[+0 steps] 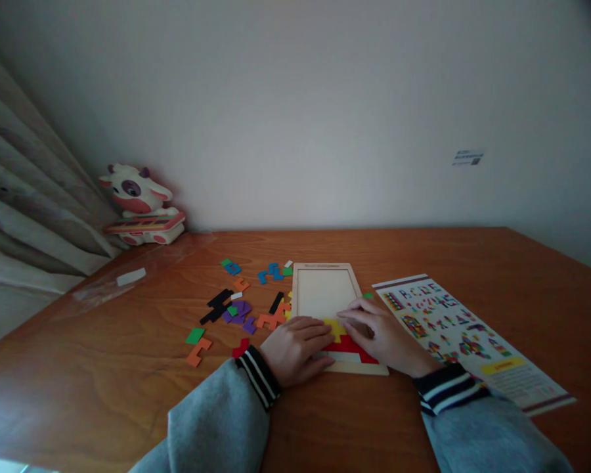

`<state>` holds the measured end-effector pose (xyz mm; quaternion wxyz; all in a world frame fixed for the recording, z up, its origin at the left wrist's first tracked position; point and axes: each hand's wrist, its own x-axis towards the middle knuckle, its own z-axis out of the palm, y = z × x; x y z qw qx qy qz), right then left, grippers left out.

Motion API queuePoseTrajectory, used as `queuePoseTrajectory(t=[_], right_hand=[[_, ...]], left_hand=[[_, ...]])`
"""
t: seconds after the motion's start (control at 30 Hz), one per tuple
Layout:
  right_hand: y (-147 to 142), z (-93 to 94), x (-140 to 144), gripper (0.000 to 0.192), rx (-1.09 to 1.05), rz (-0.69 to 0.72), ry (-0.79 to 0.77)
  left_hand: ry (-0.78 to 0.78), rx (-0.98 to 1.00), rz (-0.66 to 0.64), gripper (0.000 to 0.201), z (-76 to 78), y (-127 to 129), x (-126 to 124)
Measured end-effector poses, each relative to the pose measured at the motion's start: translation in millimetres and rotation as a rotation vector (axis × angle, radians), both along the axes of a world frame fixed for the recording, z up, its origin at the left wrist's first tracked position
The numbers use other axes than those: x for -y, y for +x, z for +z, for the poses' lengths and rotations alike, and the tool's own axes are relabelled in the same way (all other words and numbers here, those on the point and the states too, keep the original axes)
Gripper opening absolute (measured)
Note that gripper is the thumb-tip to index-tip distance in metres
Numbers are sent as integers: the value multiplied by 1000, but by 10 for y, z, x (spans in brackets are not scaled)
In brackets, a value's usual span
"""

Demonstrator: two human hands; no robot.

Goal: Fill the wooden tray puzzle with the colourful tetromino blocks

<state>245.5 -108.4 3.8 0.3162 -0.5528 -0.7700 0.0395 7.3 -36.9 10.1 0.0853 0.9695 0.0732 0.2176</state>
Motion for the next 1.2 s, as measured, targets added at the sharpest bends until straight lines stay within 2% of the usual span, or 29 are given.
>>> queuePoseTrajectory(t=[0.43,0.57,0.67,0.73,0.87,1.03,1.2], right_hand=[[-67,17,12,18,52,3,-42],[-47,-14,-6,19,-31,-22,-12],[13,-60,-31,20,-90,-122,29],[63,-88,-44,21,-102,-205,65],[145,-127,-56,21,-125,-286,93],[174,-149,-60,22,-140,-313,76],[165,-155,-55,22,-162,-314,58]], left_hand=[[-23,-2,-15,35,-33,-11,-5],[8,44,30,31,42,-12,30],[58,116,86,25,133,-64,-12],[88,151,160,23,189,-156,-122],[99,93,433,22,245,-514,-492],[106,-133,489,24,245,-1029,-799],[68,-256,610,31,252,-1189,-806]])
